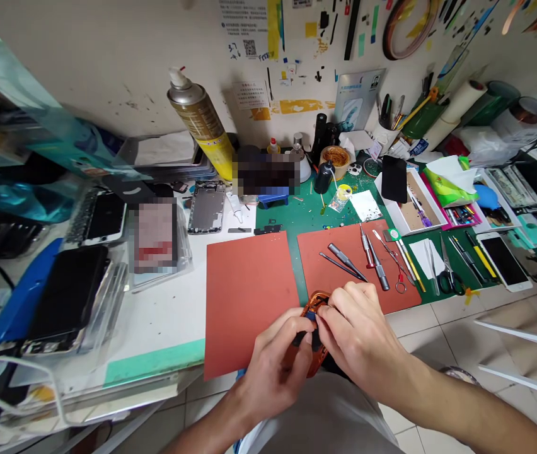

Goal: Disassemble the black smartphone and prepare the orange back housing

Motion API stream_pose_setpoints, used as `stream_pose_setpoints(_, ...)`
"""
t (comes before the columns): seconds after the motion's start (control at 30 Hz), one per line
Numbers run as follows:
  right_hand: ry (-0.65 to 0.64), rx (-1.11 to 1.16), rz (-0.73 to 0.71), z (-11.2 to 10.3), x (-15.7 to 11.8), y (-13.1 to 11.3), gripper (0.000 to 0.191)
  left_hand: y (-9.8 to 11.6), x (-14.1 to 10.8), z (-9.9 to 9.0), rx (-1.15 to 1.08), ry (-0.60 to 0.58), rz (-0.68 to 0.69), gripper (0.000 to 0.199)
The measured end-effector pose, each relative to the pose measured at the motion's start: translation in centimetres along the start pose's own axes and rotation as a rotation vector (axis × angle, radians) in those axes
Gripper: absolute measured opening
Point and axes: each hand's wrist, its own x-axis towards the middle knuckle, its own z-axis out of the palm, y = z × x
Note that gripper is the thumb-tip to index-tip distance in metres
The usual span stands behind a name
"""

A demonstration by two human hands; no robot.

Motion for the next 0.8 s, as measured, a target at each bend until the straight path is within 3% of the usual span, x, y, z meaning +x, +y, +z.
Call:
stream_pose_setpoints(0.47, -0.026, 0.005, -0.021, -0.18, 0.1, 0.09, 0.027, -0.36, -0.17, 0.16, -0.034, 0.011, -0.046, 0.03)
stream_pose_setpoints(0.8, -0.066, 0.013, -0.028, -0.05, 0.18, 0.58, 0.027, -0.47, -0.24, 0.42, -0.003, 0.055, -0.101, 0.022)
